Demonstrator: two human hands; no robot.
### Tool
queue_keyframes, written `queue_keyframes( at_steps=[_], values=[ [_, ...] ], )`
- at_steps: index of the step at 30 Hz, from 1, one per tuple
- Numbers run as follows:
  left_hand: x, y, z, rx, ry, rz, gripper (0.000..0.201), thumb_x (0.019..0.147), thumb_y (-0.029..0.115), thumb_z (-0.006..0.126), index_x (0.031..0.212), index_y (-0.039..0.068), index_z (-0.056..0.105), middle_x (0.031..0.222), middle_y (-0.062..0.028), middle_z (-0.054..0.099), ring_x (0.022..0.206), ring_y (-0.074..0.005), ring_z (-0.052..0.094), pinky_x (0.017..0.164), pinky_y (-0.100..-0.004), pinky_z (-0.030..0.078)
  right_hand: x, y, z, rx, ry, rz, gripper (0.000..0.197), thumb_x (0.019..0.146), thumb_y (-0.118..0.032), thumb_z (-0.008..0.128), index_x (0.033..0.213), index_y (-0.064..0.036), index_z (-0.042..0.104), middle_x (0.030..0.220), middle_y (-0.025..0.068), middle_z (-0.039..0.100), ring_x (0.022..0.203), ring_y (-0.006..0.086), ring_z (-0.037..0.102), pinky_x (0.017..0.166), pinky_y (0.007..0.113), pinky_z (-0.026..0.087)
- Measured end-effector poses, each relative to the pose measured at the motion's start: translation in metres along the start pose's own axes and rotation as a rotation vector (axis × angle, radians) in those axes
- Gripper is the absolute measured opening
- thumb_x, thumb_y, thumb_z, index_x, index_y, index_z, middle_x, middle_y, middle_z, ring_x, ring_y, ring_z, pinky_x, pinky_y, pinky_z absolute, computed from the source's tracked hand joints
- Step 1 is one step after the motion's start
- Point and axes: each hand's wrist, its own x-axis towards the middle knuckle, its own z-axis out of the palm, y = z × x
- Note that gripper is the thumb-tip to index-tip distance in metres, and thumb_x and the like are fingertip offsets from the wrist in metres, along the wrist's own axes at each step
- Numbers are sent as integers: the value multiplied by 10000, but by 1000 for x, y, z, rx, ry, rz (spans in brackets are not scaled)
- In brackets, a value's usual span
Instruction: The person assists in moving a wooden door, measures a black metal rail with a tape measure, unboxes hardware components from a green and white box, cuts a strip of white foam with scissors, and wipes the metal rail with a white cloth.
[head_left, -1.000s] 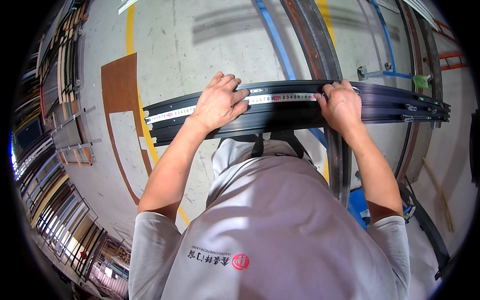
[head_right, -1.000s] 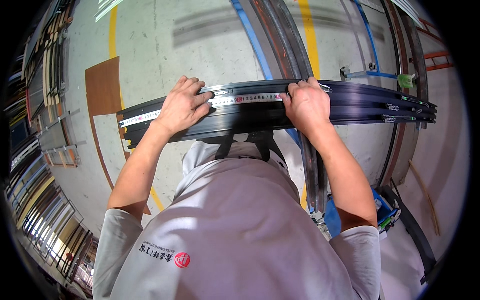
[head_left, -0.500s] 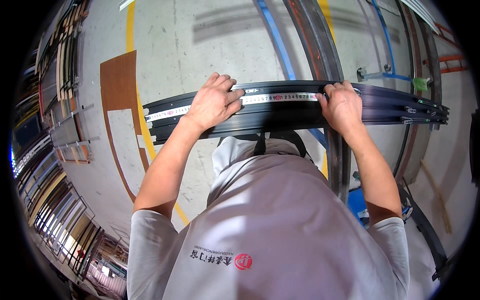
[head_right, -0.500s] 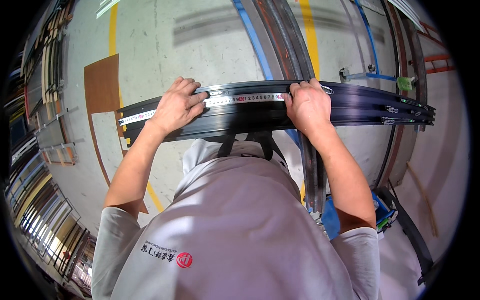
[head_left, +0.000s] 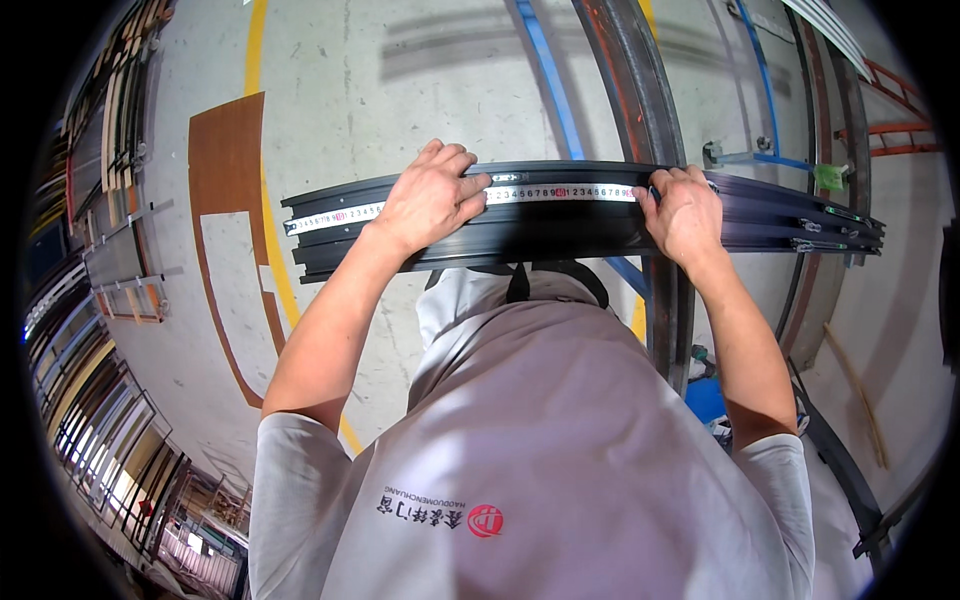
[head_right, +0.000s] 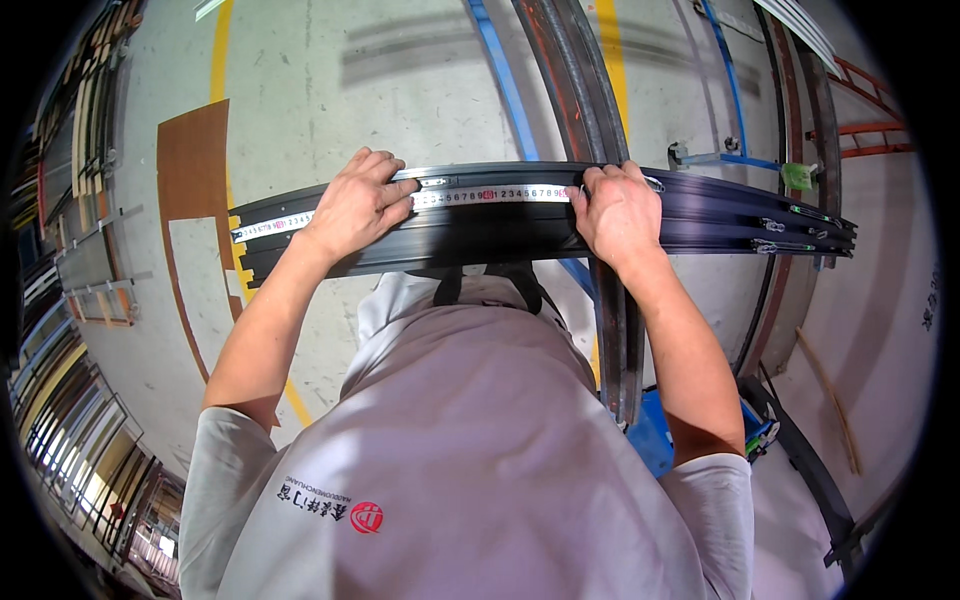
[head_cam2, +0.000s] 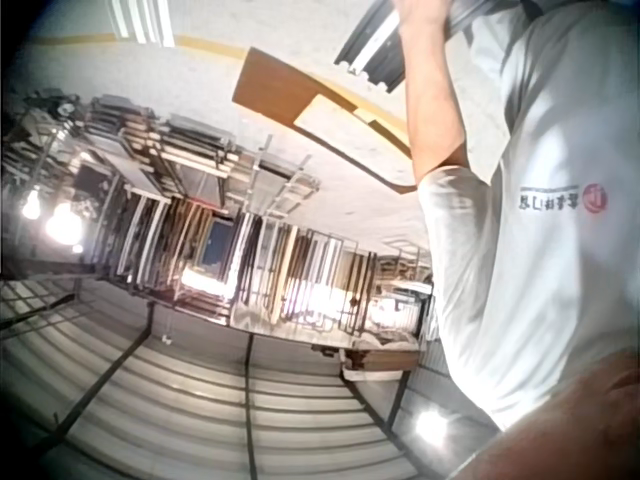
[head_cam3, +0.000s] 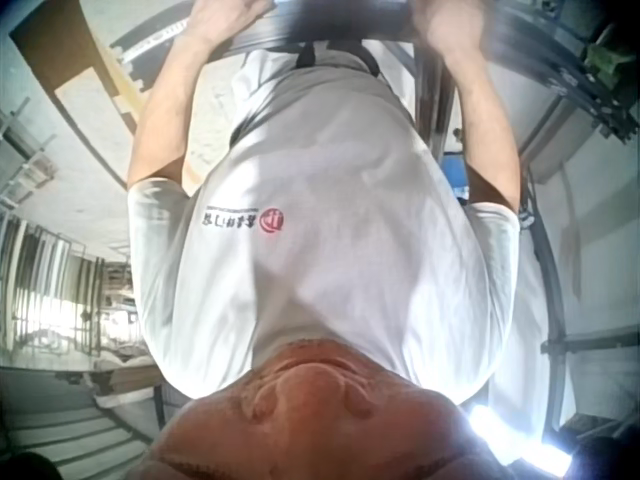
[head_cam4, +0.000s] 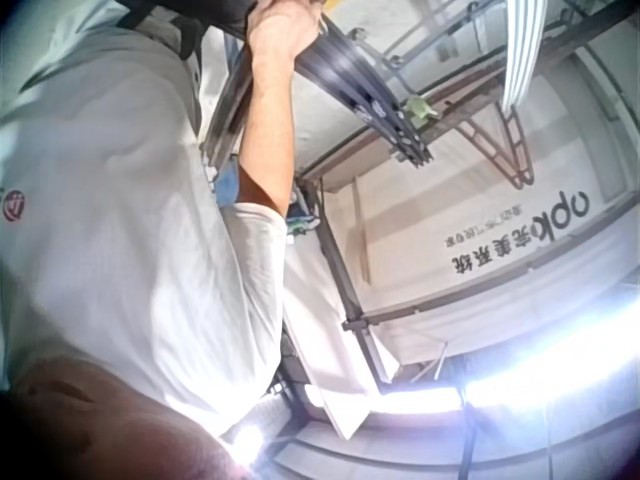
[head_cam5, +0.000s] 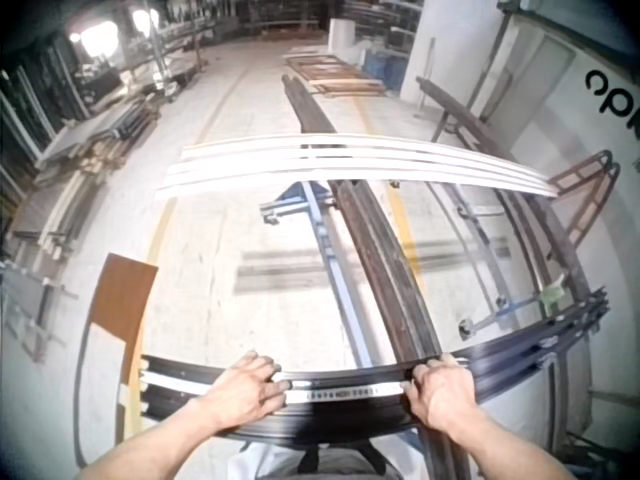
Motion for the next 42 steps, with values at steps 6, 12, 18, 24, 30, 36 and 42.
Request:
queue_keyframes(
  at_steps=[6,12,18,24,30,36,42],
  values=[
    [0,0,-1,-17,-21,-10,250,856,243,660,1004,61,744,1028,-112,652,1048,-271,574,986,-401,434,1,1,0,-9,-4,0,248,879,-293,698,902,-46,699,935,121,685,969,327,605,804,439,518],
    [0,1,-2,-10,-31,-10,254,842,219,684,1015,41,738,1073,-130,656,1065,-287,580,980,-400,449,0,1,1,-13,25,-17,231,877,-279,680,855,-49,696,909,118,698,946,323,623,805,429,530],
    [0,0,-1,-7,-36,-7,264,845,220,683,1033,43,740,1083,-131,656,1076,-289,581,987,-404,448,0,2,1,-9,27,-22,231,879,-279,675,855,-49,691,909,117,698,936,325,616,805,433,527],
    [0,-1,-2,-7,-52,-8,272,848,222,681,1046,45,741,1097,-131,660,1086,-290,582,990,-402,449,0,2,1,-8,25,-29,234,877,-282,677,859,-49,692,908,116,697,934,324,615,804,436,527],
    [0,-1,-2,-9,-64,-16,274,852,225,680,1054,51,742,1104,-125,661,1091,-289,577,977,-396,458,0,4,3,-15,28,-31,238,877,-285,676,852,-49,685,897,117,693,934,325,616,806,437,528],
    [0,-1,-3,-9,-72,-20,270,854,224,678,1058,58,742,1104,-121,660,1084,-288,572,961,-386,467,1,3,1,-15,9,-32,235,879,-282,674,856,-48,685,914,119,693,945,326,614,817,441,527],
    [1,0,-5,-7,-94,-23,267,861,232,669,1061,69,740,1099,-117,660,1083,-286,571,960,-388,466,2,4,1,-18,-4,-29,234,884,-279,670,860,-47,684,921,120,693,951,328,614,824,442,525]
  ],
)
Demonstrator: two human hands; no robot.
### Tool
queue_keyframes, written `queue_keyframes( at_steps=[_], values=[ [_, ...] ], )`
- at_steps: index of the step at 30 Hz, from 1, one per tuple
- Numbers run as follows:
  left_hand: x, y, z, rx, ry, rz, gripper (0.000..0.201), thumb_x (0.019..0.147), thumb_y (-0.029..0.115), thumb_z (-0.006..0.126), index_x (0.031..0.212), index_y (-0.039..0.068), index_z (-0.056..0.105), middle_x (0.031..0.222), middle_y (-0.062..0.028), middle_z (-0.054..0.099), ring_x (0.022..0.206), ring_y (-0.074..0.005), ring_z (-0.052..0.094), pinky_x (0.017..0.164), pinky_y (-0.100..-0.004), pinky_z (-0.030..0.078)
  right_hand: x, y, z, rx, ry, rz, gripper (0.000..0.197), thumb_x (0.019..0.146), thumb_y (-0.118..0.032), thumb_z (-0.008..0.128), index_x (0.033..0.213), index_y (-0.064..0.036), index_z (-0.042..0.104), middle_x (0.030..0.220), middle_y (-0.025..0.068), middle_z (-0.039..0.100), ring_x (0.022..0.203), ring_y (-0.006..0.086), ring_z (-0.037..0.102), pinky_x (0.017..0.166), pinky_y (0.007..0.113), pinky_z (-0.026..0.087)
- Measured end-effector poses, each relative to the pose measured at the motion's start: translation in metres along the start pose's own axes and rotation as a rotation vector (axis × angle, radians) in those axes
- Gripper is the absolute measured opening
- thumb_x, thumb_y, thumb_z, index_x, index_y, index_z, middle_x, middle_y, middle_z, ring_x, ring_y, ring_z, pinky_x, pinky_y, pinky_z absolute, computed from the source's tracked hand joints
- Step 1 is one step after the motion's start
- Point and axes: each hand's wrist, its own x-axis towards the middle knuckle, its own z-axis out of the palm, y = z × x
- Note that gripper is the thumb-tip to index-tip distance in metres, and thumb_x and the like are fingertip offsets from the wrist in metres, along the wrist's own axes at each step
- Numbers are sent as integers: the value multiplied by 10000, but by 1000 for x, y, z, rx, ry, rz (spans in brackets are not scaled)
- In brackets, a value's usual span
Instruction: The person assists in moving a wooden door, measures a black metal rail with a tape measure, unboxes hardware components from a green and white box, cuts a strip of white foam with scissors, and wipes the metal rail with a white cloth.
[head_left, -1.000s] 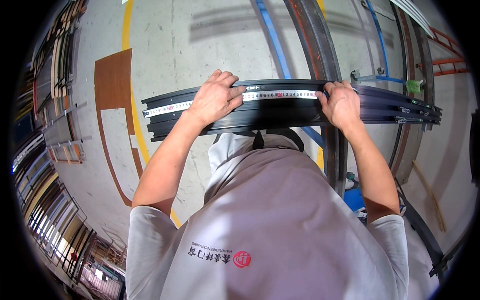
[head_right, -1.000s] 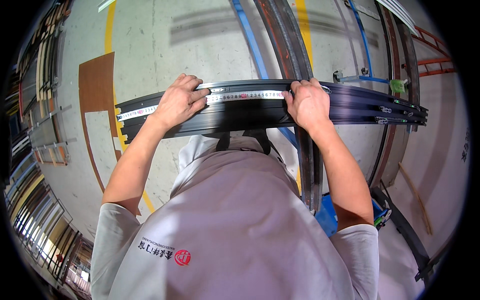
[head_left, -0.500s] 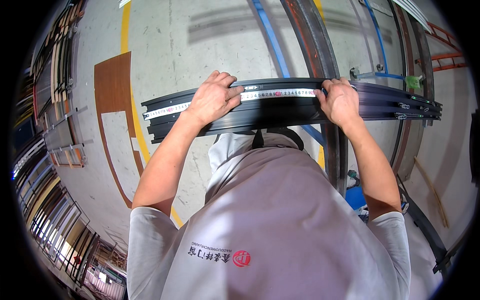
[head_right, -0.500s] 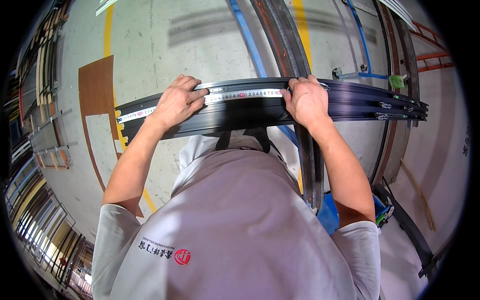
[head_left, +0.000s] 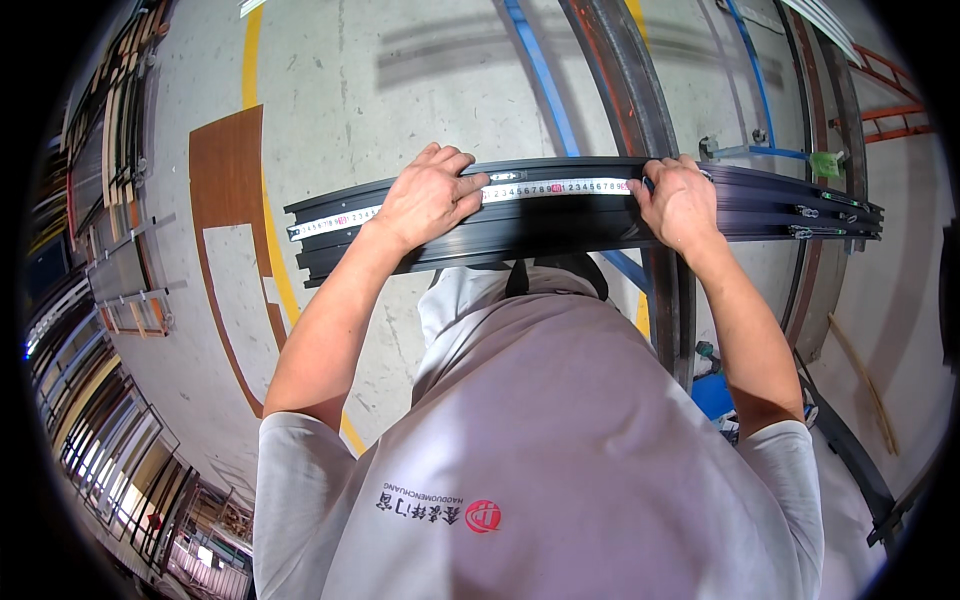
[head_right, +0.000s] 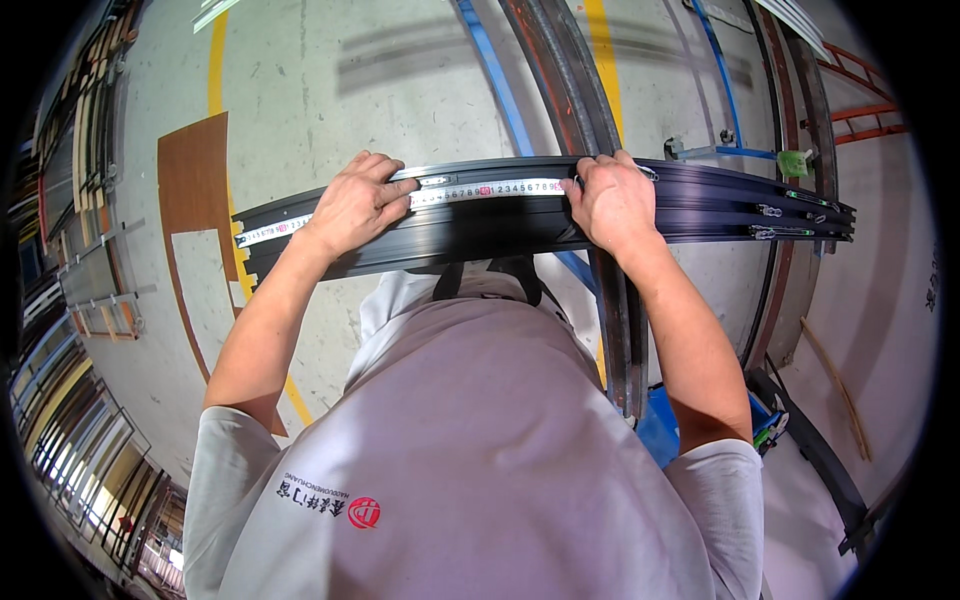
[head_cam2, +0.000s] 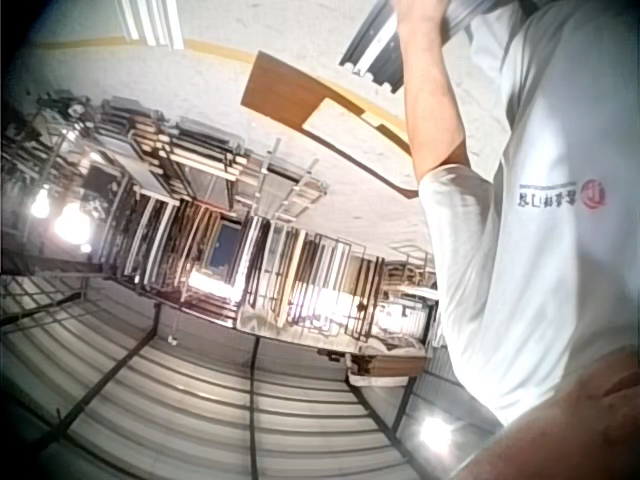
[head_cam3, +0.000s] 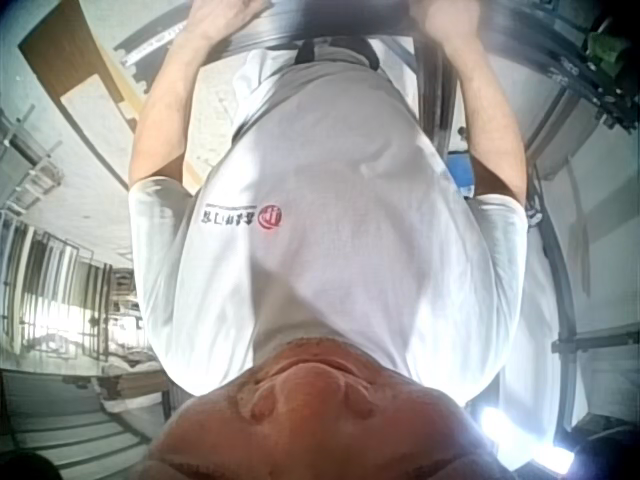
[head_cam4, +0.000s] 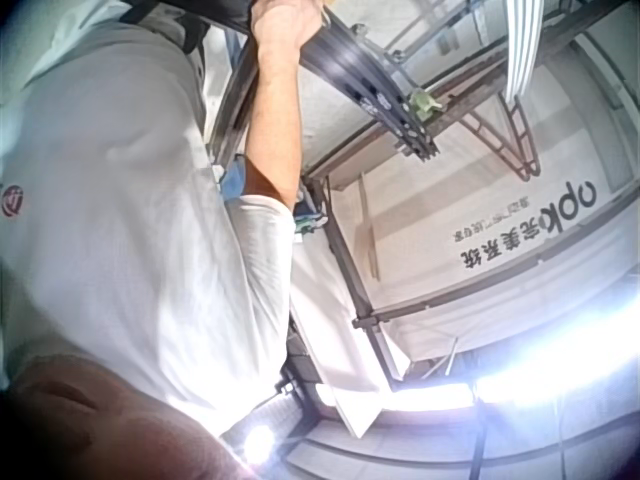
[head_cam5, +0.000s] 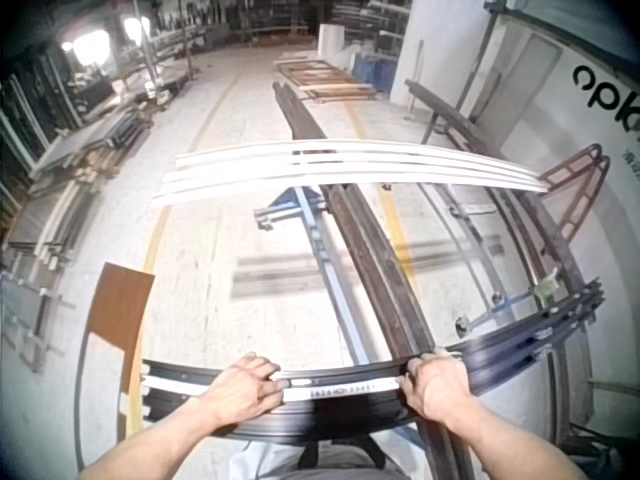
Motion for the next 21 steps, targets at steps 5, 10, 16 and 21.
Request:
queue_keyframes(
  at_steps=[5,10,16,21],
  values=[
    [2,1,-1,50,-16,9,265,871,257,649,1056,87,735,1082,-100,662,1069,-276,574,961,-391,460,0,0,1,-1,4,-5,240,887,-283,668,864,-45,685,920,122,692,952,331,614,827,445,523],
    [3,1,-1,88,-6,30,291,879,297,602,1052,114,749,1018,-61,662,1025,-228,570,964,-370,430,-1,1,1,3,11,-6,244,887,-287,670,865,-45,687,915,125,692,951,332,615,824,447,524],
    [3,2,-3,105,-7,43,281,866,282,614,1046,109,743,1011,-61,659,1015,-234,571,950,-366,440,-1,1,2,-2,15,-7,246,886,-292,671,863,-47,688,912,128,691,950,332,616,821,445,525],
    [3,1,-1,122,4,57,291,872,291,596,1047,117,750,991,-54,656,1004,-225,566,949,-360,434,-1,2,4,-2,16,-4,246,884,-295,673,866,-50,688,914,127,691,949,333,616,825,443,524]
  ],
)
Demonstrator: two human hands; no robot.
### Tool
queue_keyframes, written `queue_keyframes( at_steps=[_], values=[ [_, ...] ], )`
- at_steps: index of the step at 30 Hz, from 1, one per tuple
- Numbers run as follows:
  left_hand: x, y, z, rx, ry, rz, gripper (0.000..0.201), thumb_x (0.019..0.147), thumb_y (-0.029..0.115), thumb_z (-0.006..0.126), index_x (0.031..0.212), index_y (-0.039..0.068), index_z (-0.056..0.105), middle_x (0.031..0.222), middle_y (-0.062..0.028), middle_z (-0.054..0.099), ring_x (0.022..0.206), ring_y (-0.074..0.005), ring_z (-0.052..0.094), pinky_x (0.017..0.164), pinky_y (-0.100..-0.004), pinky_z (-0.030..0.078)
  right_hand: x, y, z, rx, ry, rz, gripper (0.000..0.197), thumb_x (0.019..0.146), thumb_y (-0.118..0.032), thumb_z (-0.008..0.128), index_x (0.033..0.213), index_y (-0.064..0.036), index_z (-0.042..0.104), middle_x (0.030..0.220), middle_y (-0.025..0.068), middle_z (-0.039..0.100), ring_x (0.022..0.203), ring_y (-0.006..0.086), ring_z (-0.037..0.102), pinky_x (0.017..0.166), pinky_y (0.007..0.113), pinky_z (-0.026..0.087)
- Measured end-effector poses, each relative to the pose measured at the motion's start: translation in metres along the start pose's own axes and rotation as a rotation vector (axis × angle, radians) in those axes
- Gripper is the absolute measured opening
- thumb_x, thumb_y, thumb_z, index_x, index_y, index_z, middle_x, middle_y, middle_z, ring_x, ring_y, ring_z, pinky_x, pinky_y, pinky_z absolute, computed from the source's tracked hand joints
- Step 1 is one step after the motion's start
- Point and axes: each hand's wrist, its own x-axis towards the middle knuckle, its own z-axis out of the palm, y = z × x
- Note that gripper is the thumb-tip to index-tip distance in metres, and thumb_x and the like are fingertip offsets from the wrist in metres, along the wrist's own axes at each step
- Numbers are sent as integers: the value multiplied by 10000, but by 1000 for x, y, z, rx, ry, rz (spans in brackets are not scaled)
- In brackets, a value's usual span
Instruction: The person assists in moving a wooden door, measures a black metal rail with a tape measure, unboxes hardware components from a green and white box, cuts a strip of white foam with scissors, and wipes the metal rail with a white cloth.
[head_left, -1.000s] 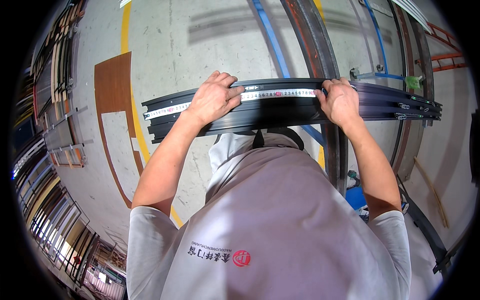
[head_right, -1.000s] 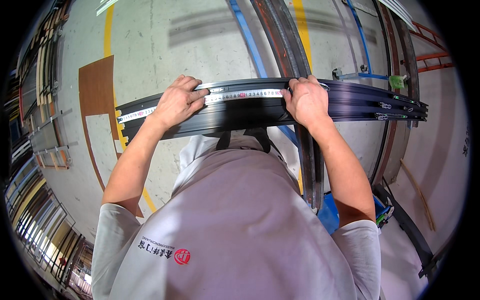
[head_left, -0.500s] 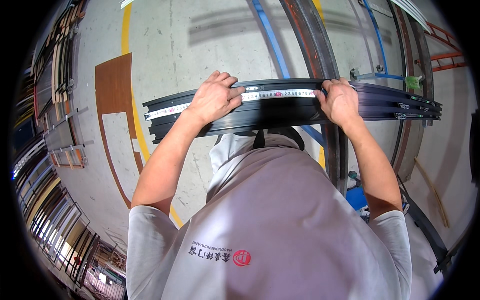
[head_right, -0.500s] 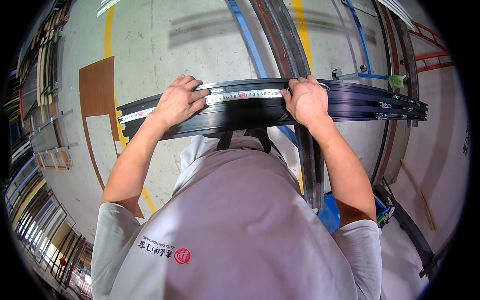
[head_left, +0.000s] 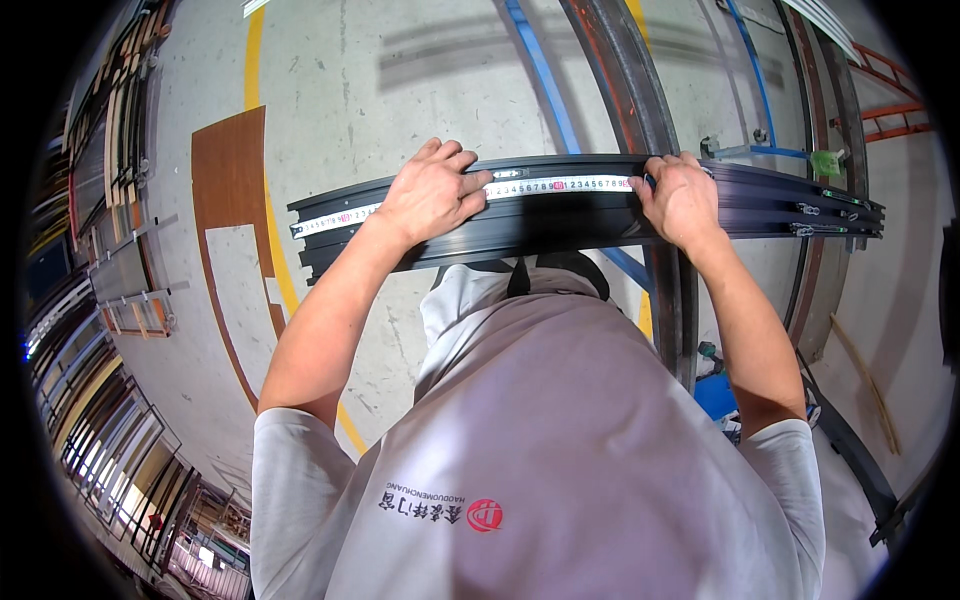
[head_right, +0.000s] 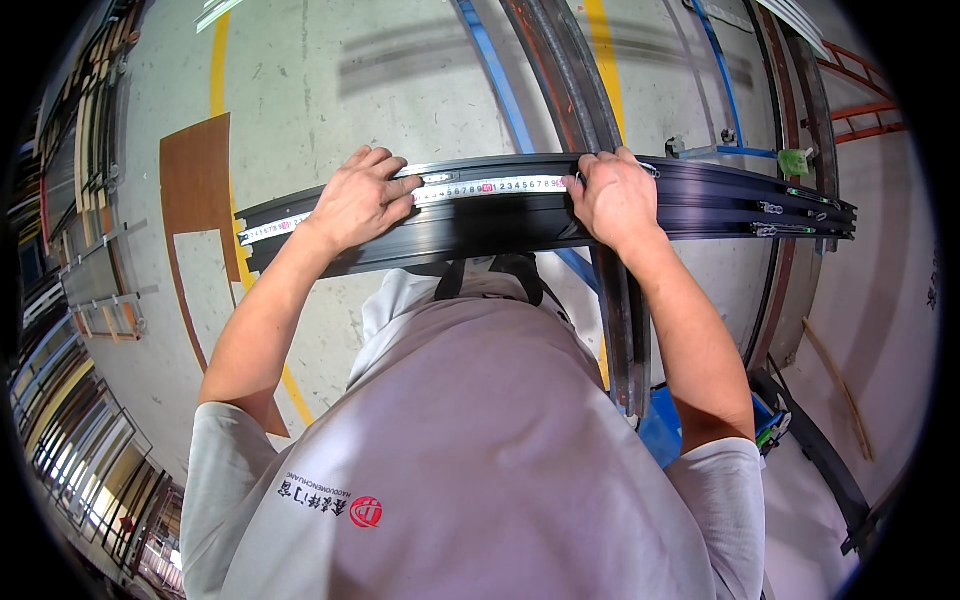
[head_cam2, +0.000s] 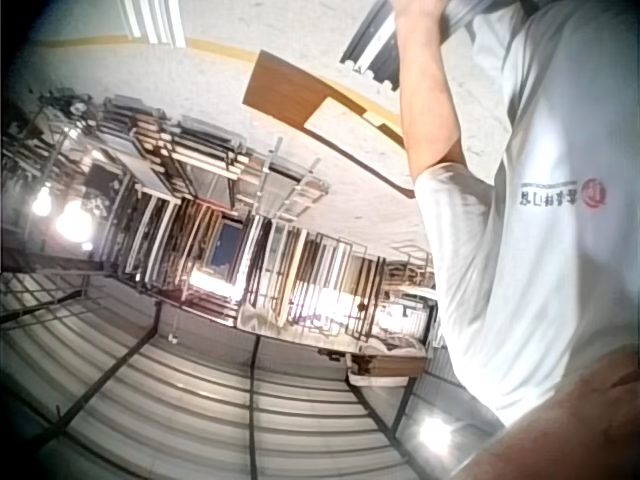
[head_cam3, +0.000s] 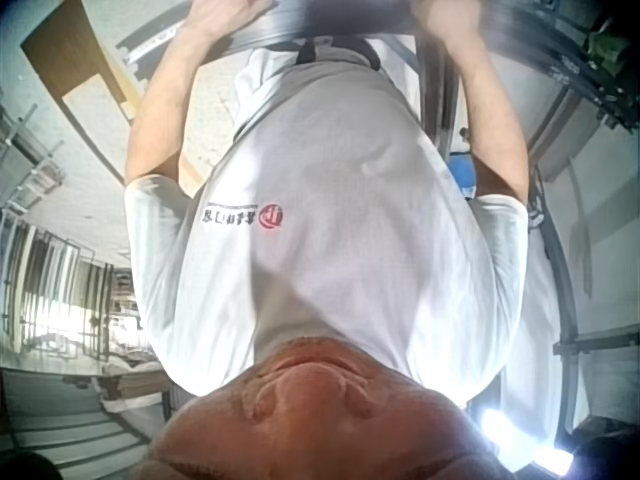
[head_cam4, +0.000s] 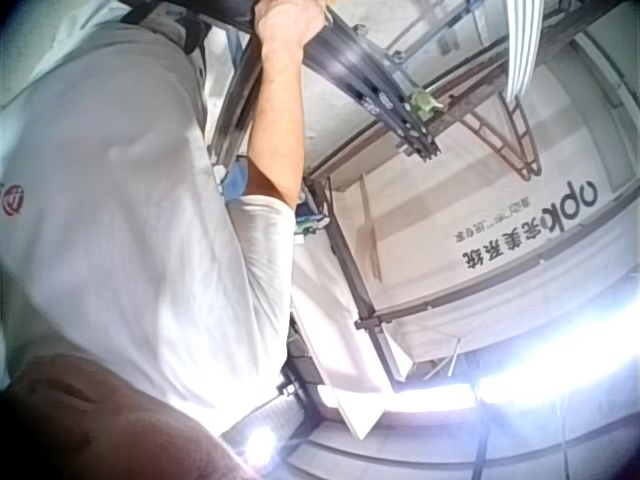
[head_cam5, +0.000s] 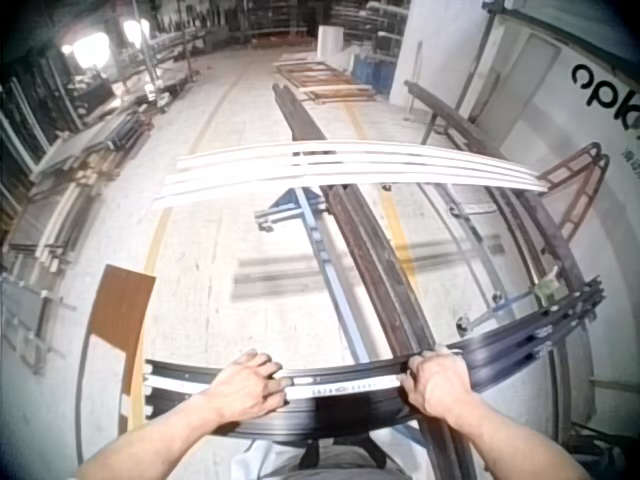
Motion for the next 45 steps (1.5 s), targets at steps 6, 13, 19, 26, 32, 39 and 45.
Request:
queue_keyframes(
  at_steps=[6,13,19,26,32,39,45],
  values=[
    [0,2,-4,-8,-48,-17,286,880,282,623,1068,95,732,1036,-74,659,1035,-253,571,965,-384,442,-1,0,-2,-9,6,-11,247,883,-299,676,869,-52,688,916,126,690,952,332,615,828,443,522],
    [3,2,-13,23,-109,42,336,900,288,534,1084,83,726,988,-81,630,996,-265,545,942,-388,429,-2,3,-3,62,0,-72,298,859,-343,704,831,-47,685,888,126,690,933,327,621,802,437,526],
    [8,1,-18,44,-166,69,350,898,273,500,1099,85,717,974,-84,604,988,-264,526,948,-392,417,-14,-17,-1,224,-19,-279,408,762,-435,778,750,-42,668,819,112,689,879,313,628,752,429,528],
    [4,-1,-10,25,-136,45,355,916,328,497,1096,126,725,964,-65,611,1018,-250,536,986,-399,406,-22,-24,7,171,186,-280,448,660,-451,841,737,-59,638,797,74,644,837,277,599,703,392,524],
    [5,1,-9,11,-63,80,299,857,239,569,1072,89,712,995,-71,616,1004,-258,536,958,-393,429,-25,-15,22,143,322,-261,509,624,-449,853,857,-52,634,903,77,614,883,284,572,722,396,511],
    [-1,-5,0,6,-8,82,306,800,286,660,1043,110,717,990,-58,618,1016,-247,549,979,-390,437,-22,-47,-15,546,353,-137,232,928,-219,595,858,1,610,899,121,601,847,300,575,732,401,482],
    [-1,-7,4,-20,14,77,315,766,292,700,1028,119,726,979,-52,614,1006,-241,555,978,-380,448,14,-95,7,1272,162,80,416,1052,-291,481,821,9,653,779,118,600,707,232,544,729,333,450]
  ],
)
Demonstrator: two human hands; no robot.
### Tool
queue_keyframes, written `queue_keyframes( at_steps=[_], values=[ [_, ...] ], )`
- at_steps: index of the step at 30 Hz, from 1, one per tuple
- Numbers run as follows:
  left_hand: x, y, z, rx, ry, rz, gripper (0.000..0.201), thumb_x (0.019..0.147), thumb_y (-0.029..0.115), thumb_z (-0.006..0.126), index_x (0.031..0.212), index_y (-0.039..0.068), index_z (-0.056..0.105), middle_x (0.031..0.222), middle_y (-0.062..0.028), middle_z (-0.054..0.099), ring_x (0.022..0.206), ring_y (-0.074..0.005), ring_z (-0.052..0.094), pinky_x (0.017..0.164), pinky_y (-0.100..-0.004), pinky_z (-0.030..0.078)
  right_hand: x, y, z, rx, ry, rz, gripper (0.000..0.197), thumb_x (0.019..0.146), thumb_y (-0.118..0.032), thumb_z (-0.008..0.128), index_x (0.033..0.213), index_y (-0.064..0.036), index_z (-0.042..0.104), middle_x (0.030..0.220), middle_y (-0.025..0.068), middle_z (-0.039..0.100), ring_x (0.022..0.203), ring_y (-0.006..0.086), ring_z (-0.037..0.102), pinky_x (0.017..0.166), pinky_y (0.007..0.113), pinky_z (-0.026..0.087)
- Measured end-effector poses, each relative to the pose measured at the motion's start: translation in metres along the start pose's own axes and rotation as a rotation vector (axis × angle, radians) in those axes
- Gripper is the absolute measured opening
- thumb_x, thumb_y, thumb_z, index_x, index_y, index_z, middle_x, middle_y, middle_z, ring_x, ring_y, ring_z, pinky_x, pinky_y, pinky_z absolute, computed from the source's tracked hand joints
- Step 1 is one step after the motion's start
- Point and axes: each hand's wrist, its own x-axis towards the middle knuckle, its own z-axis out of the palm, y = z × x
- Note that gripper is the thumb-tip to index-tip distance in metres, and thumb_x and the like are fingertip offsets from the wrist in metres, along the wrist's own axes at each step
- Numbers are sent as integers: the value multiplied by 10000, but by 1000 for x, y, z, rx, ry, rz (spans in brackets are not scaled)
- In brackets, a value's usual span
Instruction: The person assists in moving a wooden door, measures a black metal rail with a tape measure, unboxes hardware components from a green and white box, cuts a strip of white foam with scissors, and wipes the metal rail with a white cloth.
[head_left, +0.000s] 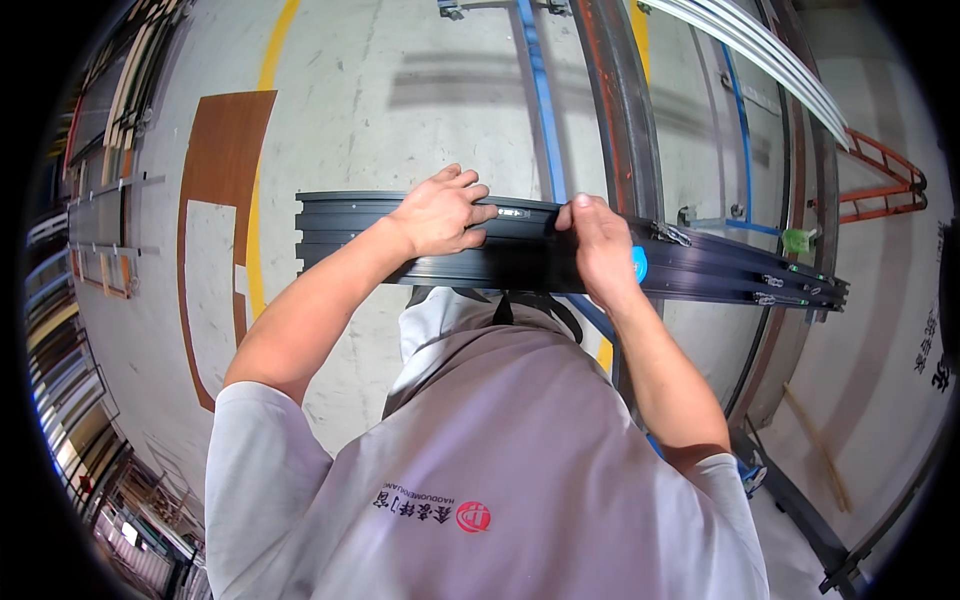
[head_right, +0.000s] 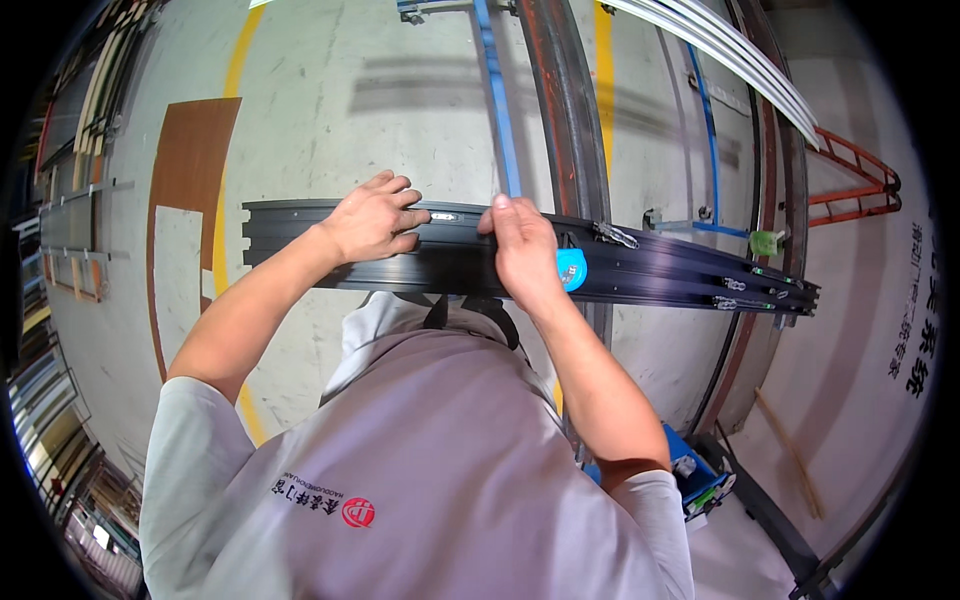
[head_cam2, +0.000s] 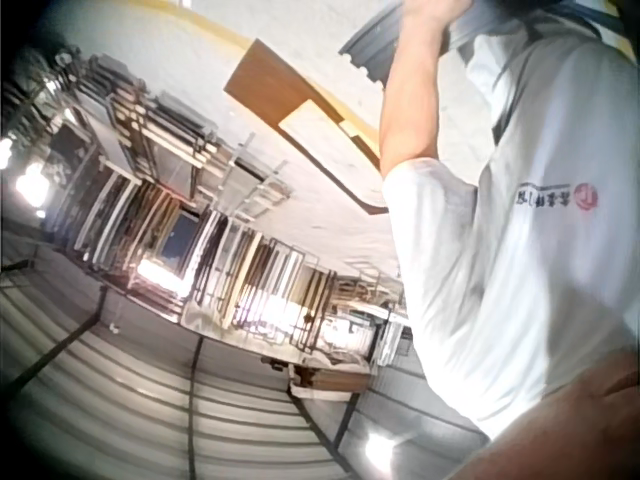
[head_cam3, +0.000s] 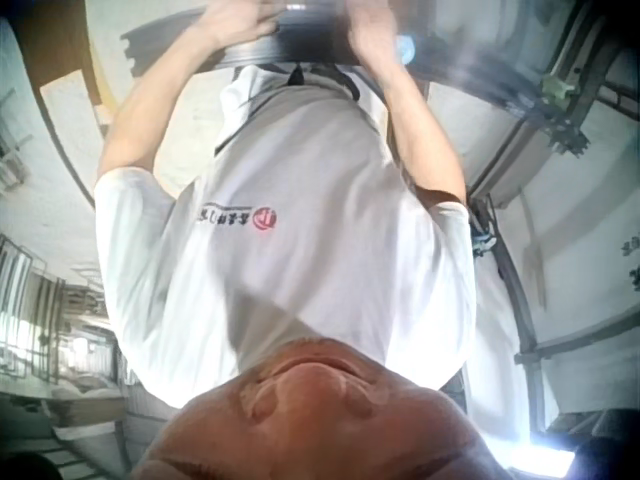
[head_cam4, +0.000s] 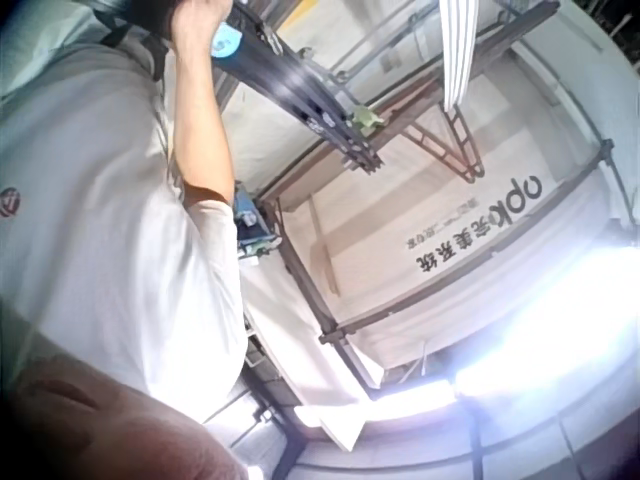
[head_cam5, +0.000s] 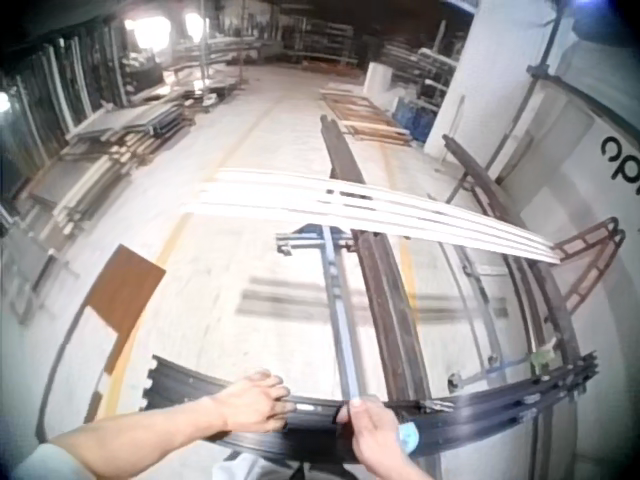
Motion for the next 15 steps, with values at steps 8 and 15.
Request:
queue_keyframes(
  at_steps=[8,15],
  values=[
    [-6,-3,7,-9,25,-6,341,760,315,728,1047,131,729,985,-48,619,1027,-243,557,970,-377,448,0,-15,19,-275,-31,9,259,1008,-223,587,961,5,699,765,114,681,721,214,650,714,314,506],
    [-6,-3,7,-6,-26,-19,395,748,371,748,1070,143,723,1021,-40,617,1057,-233,547,990,-373,431,-3,6,23,-71,77,-56,130,933,-51,676,1005,57,691,792,88,691,691,110,643,651,265,513]
  ],
)
